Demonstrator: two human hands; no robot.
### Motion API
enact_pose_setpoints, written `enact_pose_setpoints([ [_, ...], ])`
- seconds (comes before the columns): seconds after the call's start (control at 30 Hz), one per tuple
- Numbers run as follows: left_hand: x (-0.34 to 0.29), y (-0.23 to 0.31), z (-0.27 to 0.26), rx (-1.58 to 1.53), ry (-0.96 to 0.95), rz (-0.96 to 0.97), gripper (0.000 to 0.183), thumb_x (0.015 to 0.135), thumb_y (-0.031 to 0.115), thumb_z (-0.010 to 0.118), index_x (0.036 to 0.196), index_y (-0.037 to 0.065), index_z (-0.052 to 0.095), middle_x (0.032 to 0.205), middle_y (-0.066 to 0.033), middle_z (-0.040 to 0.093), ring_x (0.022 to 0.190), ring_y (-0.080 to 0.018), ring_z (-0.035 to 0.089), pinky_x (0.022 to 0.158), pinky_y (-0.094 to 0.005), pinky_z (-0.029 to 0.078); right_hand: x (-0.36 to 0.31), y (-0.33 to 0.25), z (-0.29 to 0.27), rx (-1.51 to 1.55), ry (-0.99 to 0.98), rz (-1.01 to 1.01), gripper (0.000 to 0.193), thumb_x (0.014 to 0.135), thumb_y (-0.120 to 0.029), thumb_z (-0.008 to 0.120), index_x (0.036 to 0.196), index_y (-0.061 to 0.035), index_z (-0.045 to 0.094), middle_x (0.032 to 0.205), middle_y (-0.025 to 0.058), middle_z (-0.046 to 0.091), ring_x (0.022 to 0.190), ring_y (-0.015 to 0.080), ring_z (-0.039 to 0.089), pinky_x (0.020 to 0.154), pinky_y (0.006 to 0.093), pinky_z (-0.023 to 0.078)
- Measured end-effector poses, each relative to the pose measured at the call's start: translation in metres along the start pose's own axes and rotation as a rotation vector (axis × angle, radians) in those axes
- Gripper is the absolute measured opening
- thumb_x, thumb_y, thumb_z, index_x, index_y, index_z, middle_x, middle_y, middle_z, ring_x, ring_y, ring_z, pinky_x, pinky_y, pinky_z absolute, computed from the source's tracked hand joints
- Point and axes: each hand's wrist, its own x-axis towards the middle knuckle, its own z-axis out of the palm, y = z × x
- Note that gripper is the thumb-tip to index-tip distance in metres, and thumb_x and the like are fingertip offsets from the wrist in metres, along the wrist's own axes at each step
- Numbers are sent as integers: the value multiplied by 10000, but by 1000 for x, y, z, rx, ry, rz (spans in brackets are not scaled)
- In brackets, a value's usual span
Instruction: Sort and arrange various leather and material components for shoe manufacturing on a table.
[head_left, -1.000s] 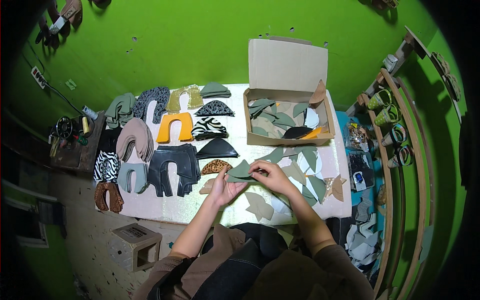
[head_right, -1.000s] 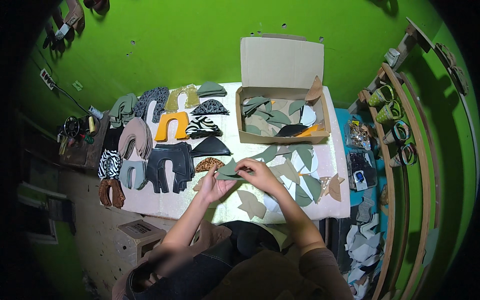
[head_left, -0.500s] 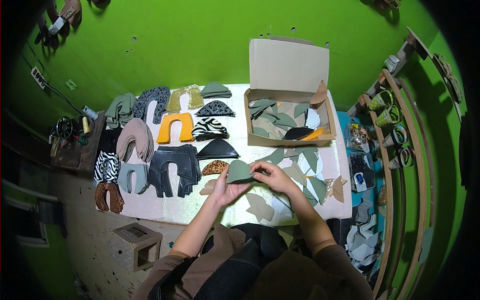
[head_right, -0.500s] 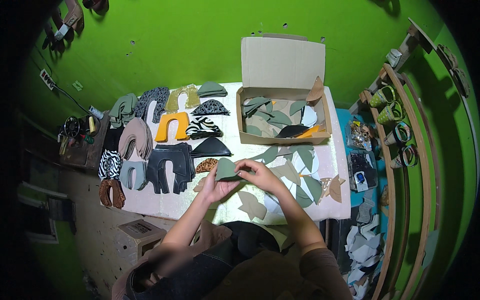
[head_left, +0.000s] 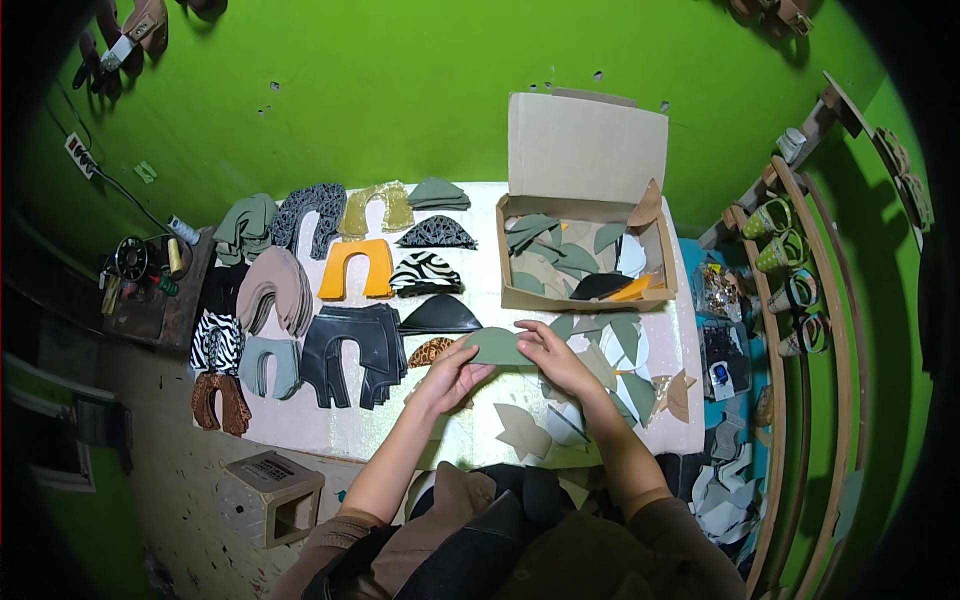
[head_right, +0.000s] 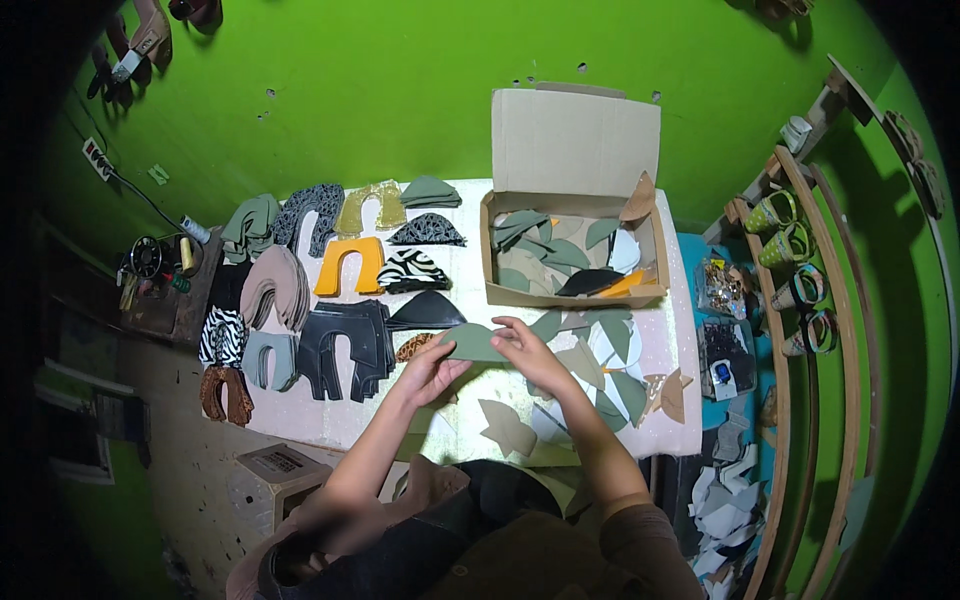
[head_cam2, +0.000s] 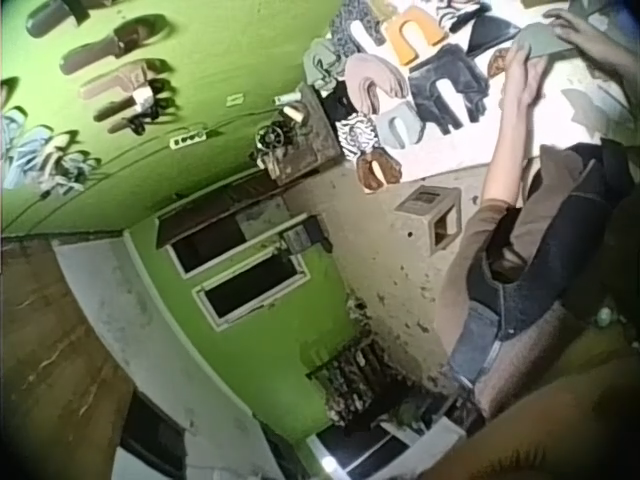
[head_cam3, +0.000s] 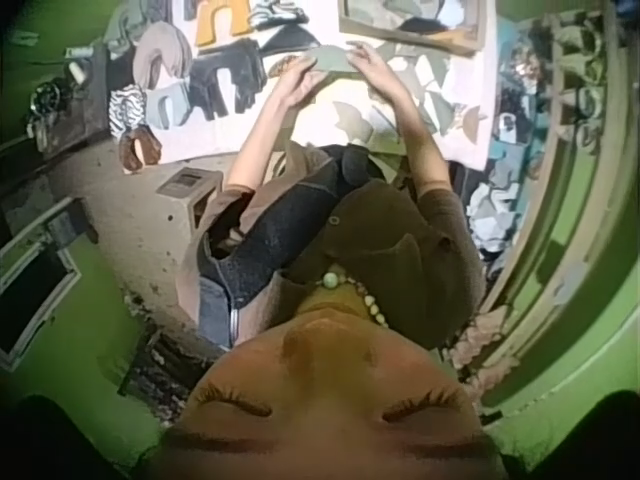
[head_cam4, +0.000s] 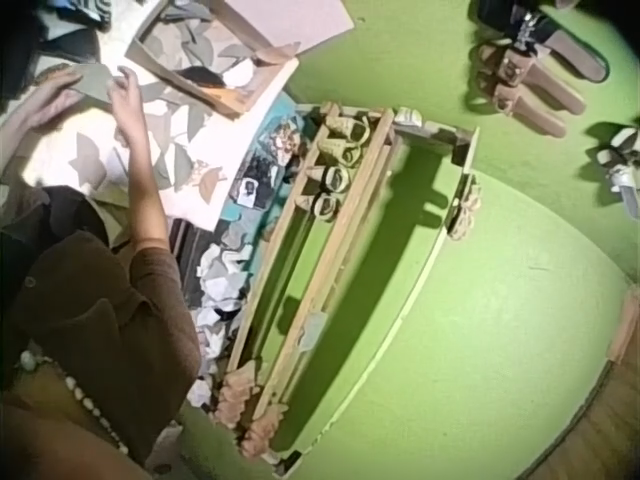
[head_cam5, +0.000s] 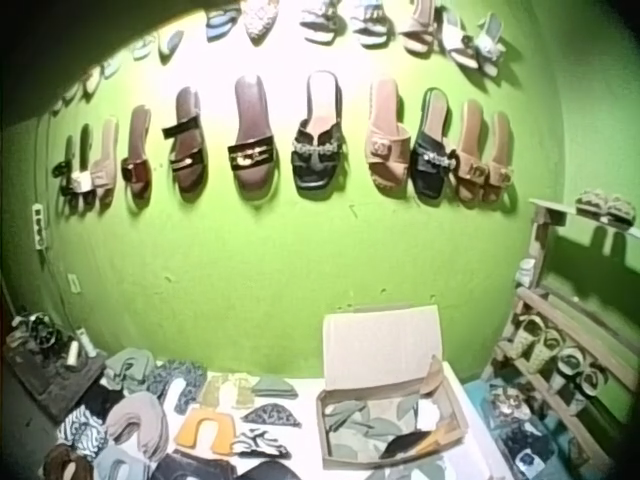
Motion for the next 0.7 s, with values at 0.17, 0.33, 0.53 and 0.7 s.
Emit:
enact_pose_setpoints([
  [0.17,13,41,19,204,6,68,330,952,68,417,1276,6,413,1175,-130,539,1051,-207,575,941,-326,470,43,-19,2,-88,-45,-118,272,884,-62,576,1134,34,526,1033,80,599,905,115,579,792,228,458],
  [0.33,42,103,30,491,150,188,302,928,82,494,1223,17,481,1123,-65,558,969,-129,575,858,-260,509,105,-64,5,-10,-7,-79,254,891,-53,563,1132,14,516,1029,71,596,916,127,580,775,266,514],
  [0.53,108,180,9,685,265,344,305,902,61,520,1202,14,504,1046,-42,581,913,-100,581,780,-215,517,206,-86,6,-64,37,-67,299,898,-27,502,1194,18,503,1018,86,586,926,148,584,801,267,511],
  [0.7,157,214,-22,711,387,382,314,891,7,485,1204,0,503,1057,-66,571,897,-126,585,770,-227,521,269,-88,13,-112,92,6,369,832,47,429,1192,34,508,1063,121,570,953,210,580,803,294,522],
])
